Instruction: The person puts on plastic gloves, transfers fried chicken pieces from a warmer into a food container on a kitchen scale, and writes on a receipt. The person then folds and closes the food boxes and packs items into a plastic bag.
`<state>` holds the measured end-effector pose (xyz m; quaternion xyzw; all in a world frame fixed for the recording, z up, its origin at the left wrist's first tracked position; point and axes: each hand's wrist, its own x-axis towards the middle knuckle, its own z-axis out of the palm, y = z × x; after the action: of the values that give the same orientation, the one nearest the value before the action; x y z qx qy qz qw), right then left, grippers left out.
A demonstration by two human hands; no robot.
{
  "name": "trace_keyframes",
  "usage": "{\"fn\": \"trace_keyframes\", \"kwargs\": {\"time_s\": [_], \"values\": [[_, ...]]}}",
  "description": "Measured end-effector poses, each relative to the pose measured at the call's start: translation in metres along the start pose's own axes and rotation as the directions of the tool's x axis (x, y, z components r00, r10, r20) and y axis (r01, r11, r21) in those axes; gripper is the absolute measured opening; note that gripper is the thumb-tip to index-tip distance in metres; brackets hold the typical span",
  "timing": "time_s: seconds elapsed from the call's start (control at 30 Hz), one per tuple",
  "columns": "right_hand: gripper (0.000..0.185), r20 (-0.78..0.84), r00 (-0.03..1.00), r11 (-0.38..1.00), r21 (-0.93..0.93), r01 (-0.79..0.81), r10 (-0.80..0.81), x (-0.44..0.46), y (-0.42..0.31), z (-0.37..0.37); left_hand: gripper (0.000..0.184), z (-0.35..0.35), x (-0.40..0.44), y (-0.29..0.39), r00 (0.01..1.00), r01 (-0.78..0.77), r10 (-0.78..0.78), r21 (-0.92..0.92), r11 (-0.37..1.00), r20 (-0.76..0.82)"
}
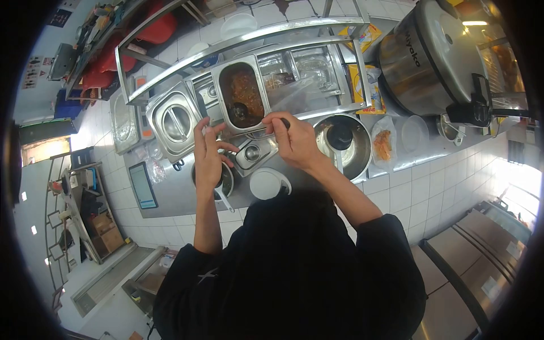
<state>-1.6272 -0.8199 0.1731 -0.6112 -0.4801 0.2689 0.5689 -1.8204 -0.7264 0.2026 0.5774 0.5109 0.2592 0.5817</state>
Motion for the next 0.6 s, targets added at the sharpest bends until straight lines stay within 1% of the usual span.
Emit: {"fn": "trace_keyframes", "kwargs": {"time_s": [0.17, 0.27, 0.3, 0.4, 0.43, 0.53, 0.6], "values": [[0.022, -0.049, 0.998, 0.997, 0.072, -0.029, 0.033, 0.002, 0.005, 0.0, 0.052, -0.002, -0.001, 0.004, 1.0, -0.008, 0.008, -0.015, 1.0, 0.022], [0.023, -0.122, 0.991, 0.988, 0.151, -0.03, 0.048, 0.002, 0.008, -0.002, 0.053, -0.005, -0.001, 0.005, 1.0, -0.005, 0.006, -0.012, 1.0, 0.027], [0.021, -0.136, 0.989, 0.985, 0.17, -0.027, 0.051, 0.001, 0.006, -0.005, 0.053, -0.006, 0.0, 0.005, 0.999, -0.01, 0.01, -0.008, 1.0, 0.03], [0.017, 0.002, 0.992, 0.984, -0.127, 0.127, -0.128, -0.001, 0.008, -0.015, 0.055, -0.007, 0.003, 0.002, 0.999, -0.023, 0.023, -0.004, 1.0, 0.034], [0.015, 0.073, 0.959, 0.949, -0.145, 0.28, -0.272, 0.003, 0.008, -0.019, 0.055, -0.007, 0.003, 0.002, 0.999, -0.025, 0.025, -0.002, 1.0, 0.038], [0.016, 0.159, 0.904, 0.894, -0.153, 0.42, -0.398, 0.005, 0.007, -0.021, 0.056, -0.007, 0.002, 0.001, 0.998, -0.038, 0.038, 0.003, 0.999, 0.042], [0.017, 0.138, 0.945, 0.943, -0.119, 0.312, -0.296, -0.002, 0.009, -0.022, 0.057, -0.008, 0.002, 0.0, 0.998, -0.035, 0.035, -0.01, 0.999, 0.048]]}}
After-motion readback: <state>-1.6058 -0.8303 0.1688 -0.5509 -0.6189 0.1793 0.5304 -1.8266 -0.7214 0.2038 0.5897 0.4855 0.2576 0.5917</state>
